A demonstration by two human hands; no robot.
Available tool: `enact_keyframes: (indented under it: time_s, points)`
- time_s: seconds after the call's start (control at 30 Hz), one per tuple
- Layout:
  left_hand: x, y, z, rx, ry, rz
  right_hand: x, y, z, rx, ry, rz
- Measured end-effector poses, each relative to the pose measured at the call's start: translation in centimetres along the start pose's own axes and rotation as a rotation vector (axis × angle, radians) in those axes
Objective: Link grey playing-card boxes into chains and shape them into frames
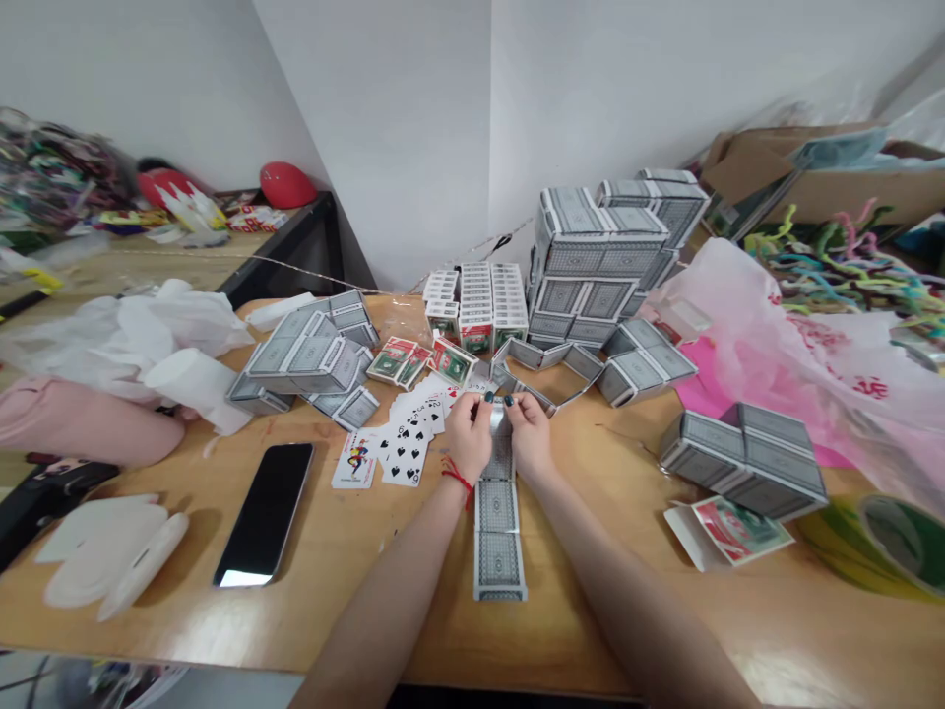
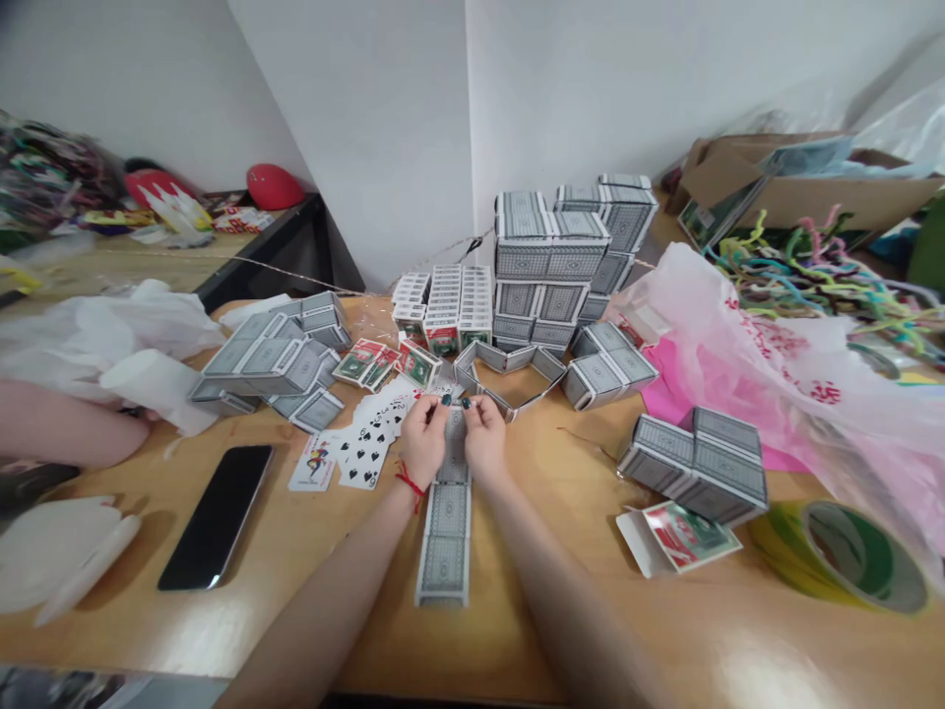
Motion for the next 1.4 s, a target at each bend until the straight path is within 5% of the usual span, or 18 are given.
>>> enact_keyframes:
  time_s: [0.13, 0.3, 0.5, 0.9, 1.23, 1.4]
  points:
    - [-0.4, -0.3, 0.7, -0.037, -0.038, -0.027, -0.3, -0.3, 0.1, -0.054, -0.076, -0.018]
    - [-1.2, -0.5, 1.8, -0.095, -0.291, -0.074, -0.6, -0.4, 0.4, 0.009, -0.201, -0.101]
    - [-1.2, -0.1, 2.1, -0.100, -0.401, -0.076, -0.7, -0.1, 0.9, -0.036, -0.262, -0.176]
    - [-0.9, 0.0, 1.9, -0.189, -0.476, -0.055, 0.4, -0.5, 2.0, -0.174, -0.425, -0.302]
    - [-1.1, -0.2, 2.3, -0.020, -0.420, -0.036, 0.9, -0.9, 1.9, -0.349, -0.547, -0.300]
    - [-1.1, -0.5, 2.3, 0.039, -0.344, -0.018, 0.3, -0.4, 1.8, -0.216, -0.420, -0.196]
Point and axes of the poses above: each hand's wrist, its own x-axis away from the middle knuckle, its own z-axis out of the back of the hand, y = z × x, the point moved 3 cm from there along -x, towards the middle knuckle, and after that the axes turned 14 degrees about -y, right-handed, at the moved point
